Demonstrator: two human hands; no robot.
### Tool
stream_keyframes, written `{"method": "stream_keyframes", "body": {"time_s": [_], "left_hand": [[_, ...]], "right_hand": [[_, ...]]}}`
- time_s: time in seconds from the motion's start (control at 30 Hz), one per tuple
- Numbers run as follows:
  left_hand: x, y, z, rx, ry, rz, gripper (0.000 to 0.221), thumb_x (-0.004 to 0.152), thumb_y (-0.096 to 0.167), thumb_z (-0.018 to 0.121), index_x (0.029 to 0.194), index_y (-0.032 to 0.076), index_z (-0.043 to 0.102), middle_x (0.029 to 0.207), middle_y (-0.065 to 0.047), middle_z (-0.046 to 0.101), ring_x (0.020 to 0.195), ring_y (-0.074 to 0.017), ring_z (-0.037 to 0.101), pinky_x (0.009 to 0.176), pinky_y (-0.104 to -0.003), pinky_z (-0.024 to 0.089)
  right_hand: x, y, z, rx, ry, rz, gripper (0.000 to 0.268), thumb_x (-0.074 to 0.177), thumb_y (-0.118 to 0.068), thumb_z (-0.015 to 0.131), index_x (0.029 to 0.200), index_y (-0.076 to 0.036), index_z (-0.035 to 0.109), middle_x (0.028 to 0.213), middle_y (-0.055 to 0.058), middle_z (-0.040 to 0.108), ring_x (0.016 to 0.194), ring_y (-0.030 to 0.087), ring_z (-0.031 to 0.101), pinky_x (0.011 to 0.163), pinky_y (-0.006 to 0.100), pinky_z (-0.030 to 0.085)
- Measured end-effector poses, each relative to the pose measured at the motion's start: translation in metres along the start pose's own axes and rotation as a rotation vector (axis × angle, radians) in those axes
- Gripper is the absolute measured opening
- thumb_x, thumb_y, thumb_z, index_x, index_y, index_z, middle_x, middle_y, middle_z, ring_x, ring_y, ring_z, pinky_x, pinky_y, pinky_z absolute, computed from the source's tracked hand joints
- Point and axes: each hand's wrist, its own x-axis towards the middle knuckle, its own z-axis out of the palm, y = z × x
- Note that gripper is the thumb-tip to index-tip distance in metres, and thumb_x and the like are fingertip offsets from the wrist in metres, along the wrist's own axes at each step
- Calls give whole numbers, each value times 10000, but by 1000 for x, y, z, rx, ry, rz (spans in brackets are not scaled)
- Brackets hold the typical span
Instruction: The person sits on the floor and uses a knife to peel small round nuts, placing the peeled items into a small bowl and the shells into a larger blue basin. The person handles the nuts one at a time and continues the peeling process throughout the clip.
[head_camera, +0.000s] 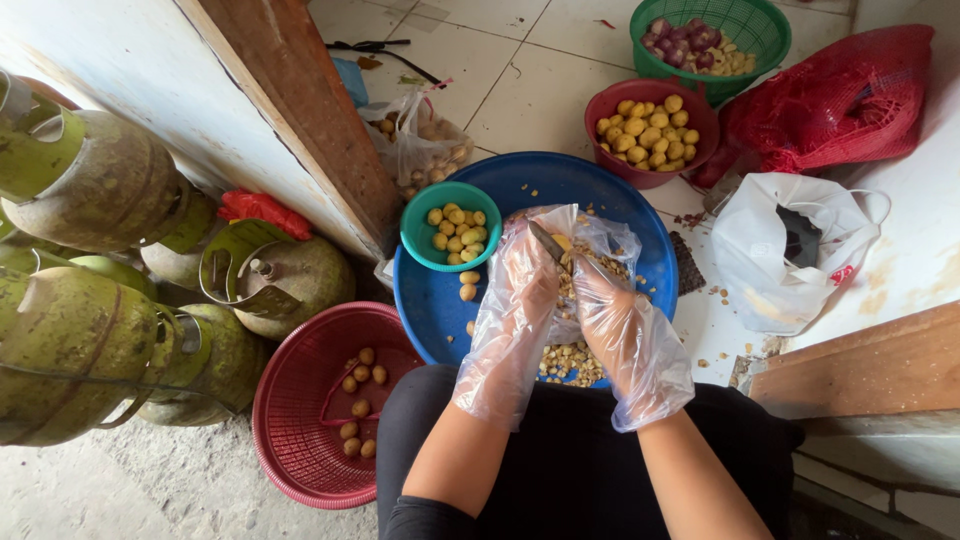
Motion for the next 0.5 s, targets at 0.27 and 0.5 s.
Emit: {"method": "stream_keyframes", "body": {"time_s": [0.27, 0.5], "left_hand": [[56, 84, -71, 73, -521, -275, 303, 1059, 225, 409, 1085, 57, 659, 1004, -172, 712, 899, -349, 714, 764, -412, 581], [59, 114, -96, -148, -288, -234, 487, 1100, 317, 289, 1085, 62, 704, 975, -206, 724, 946, -421, 679, 840, -469, 534]], "right_hand": [[10, 33, 17, 129, -101, 185, 311, 1005, -291, 594, 1265, -198, 734, 956, 171, 786, 787, 347, 747, 667, 410, 554], [8, 49, 24, 300, -84, 179, 433, 989, -397, 607, 1273, -87, 711, 844, 112, 777, 631, 213, 632, 615, 354, 517]]}}
